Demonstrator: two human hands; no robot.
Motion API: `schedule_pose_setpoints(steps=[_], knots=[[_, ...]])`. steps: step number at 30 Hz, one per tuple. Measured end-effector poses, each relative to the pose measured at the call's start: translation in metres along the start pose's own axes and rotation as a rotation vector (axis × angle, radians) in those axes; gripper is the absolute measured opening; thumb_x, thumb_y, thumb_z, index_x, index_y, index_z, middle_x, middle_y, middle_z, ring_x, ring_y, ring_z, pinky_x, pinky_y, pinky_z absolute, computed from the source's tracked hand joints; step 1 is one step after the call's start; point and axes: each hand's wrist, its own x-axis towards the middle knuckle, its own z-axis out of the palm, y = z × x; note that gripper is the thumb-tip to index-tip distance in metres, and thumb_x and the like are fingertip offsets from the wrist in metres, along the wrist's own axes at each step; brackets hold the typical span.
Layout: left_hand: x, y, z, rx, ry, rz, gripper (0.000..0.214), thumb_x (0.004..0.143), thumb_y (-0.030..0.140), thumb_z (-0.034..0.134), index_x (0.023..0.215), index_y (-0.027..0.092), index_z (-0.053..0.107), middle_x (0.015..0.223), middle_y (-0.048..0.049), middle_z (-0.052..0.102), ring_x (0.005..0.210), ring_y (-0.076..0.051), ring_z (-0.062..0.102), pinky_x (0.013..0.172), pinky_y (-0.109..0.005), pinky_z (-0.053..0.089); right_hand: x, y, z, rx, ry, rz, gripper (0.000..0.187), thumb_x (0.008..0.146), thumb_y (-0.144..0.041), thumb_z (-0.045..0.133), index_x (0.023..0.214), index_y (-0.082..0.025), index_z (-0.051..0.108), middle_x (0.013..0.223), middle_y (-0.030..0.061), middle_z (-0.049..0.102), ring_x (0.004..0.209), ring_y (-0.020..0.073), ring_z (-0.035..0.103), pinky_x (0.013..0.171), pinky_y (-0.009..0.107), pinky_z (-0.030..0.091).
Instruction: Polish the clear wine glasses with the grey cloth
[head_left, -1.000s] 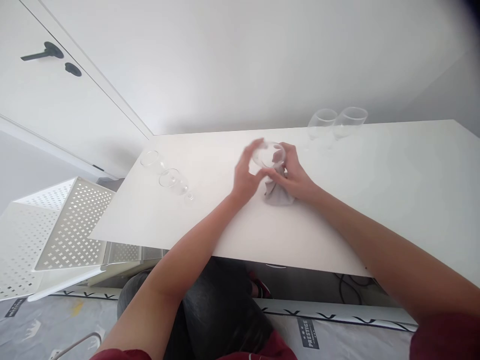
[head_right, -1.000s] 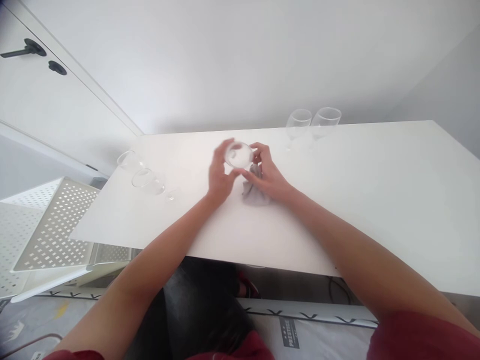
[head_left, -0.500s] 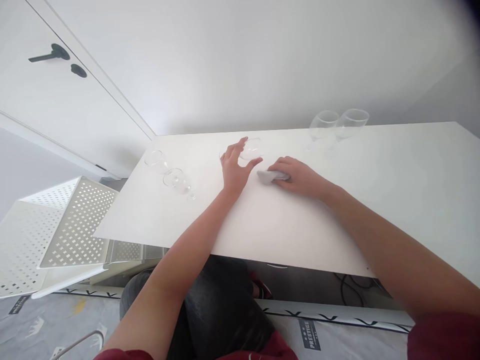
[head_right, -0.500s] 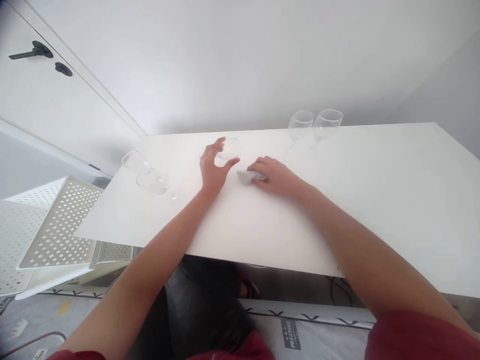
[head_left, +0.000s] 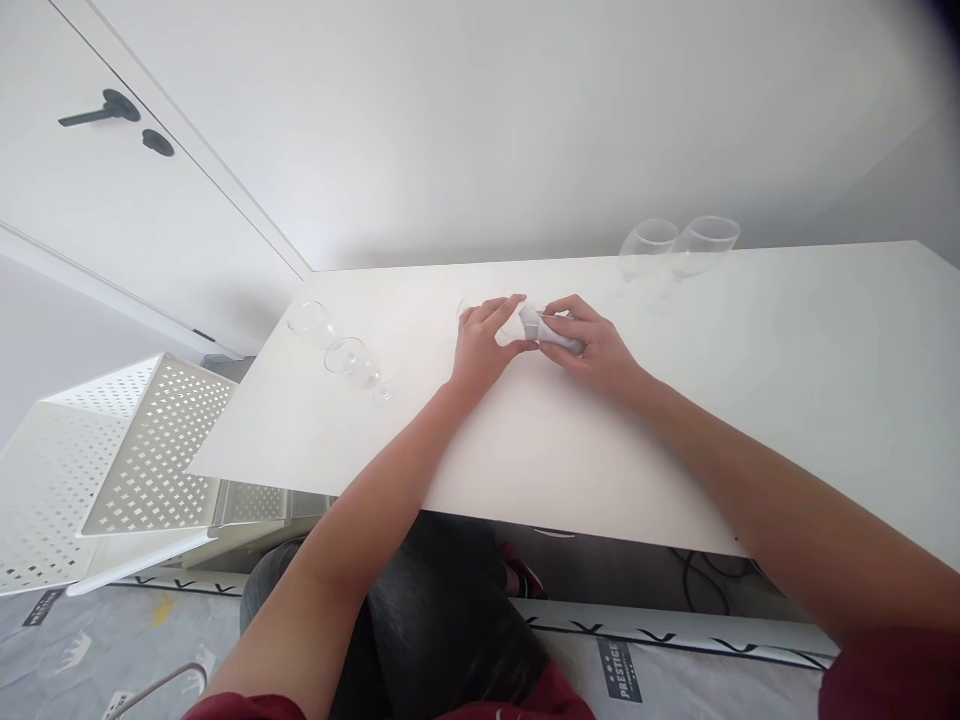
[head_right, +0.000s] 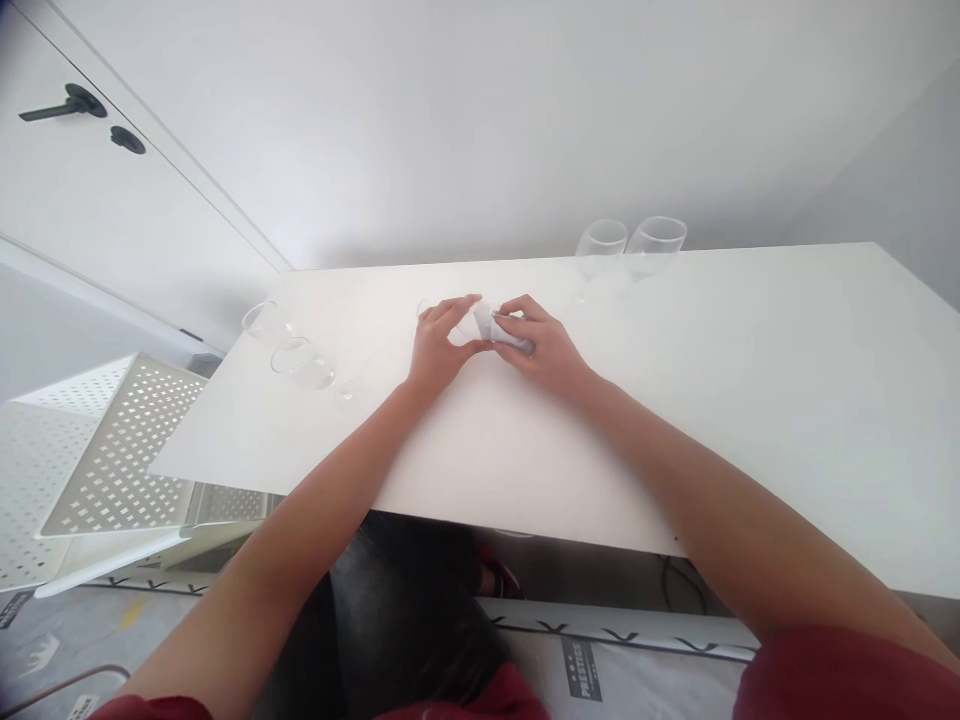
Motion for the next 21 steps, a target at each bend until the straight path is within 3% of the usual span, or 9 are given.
schedule_pose_setpoints(steps=[4,6,10,12,17,21], knots=[[0.000,0.000,-0.001,0.008,0.048,0.091,0.052,0.091,0.047,0.085,0.139,0.031,0.072,0.136,-0.0107,0.078,0.129,-0.029,0.072,0.120,-0.050,0.044,-0.003,-0.008,0.001,0.040,0.031,0.058,0.025,0.095,-0.051,0.075,0.105,-0.029,0.083,0.124,0.0091,0.077,0.095,0.0284,0.073,0.082,0.047,0.063],[-0.001,0.003,-0.002,0.022,0.052,0.129,0.048,0.093,0.043,0.083,0.139,0.033,0.073,0.138,-0.0098,0.077,0.129,-0.028,0.072,0.126,-0.051,0.039,-0.004,-0.010,-0.001,0.124,0.017,0.149,0.031,0.093,-0.058,0.078,0.102,-0.028,0.083,0.111,0.0075,0.080,0.083,0.0260,0.072,0.075,0.046,0.063],[-0.001,0.003,-0.003,0.028,0.008,0.150,0.046,0.095,0.036,0.081,0.140,0.036,0.073,0.141,-0.0071,0.075,0.131,-0.026,0.071,0.134,-0.052,0.032,-0.004,-0.011,-0.007,0.290,-0.256,0.269,0.051,0.095,-0.061,0.076,0.135,-0.029,0.076,0.096,0.0035,0.077,0.066,0.0179,0.068,0.068,0.039,0.063],[0.000,0.002,-0.003,0.013,-0.007,0.146,0.046,0.095,0.035,0.080,0.140,0.036,0.073,0.141,-0.0065,0.075,0.133,-0.026,0.070,0.136,-0.053,0.031,-0.004,-0.010,-0.007,0.286,-0.291,0.269,0.059,0.094,-0.060,0.078,0.145,-0.030,0.070,0.099,0.0032,0.077,0.067,0.0175,0.069,0.068,0.038,0.064],[0.005,0.006,-0.001,-0.021,0.075,0.171,0.048,0.095,0.040,0.080,0.142,0.035,0.073,0.153,-0.0096,0.068,0.151,-0.032,0.056,0.134,-0.060,0.031,-0.005,-0.011,0.001,0.243,-0.027,0.269,0.043,0.094,-0.059,0.077,0.122,-0.027,0.079,0.098,0.0040,0.077,0.068,0.0170,0.066,0.064,0.036,0.063],[0.005,0.005,0.003,-0.133,0.050,0.213,0.047,0.094,0.051,0.080,0.139,0.036,0.076,0.153,-0.0099,0.068,0.149,-0.032,0.056,0.126,-0.058,0.043,-0.003,-0.018,-0.001,0.205,0.038,0.308,0.037,0.092,-0.058,0.078,0.103,-0.022,0.080,0.076,0.0020,0.071,0.058,0.0155,0.059,0.051,0.032,0.052]])
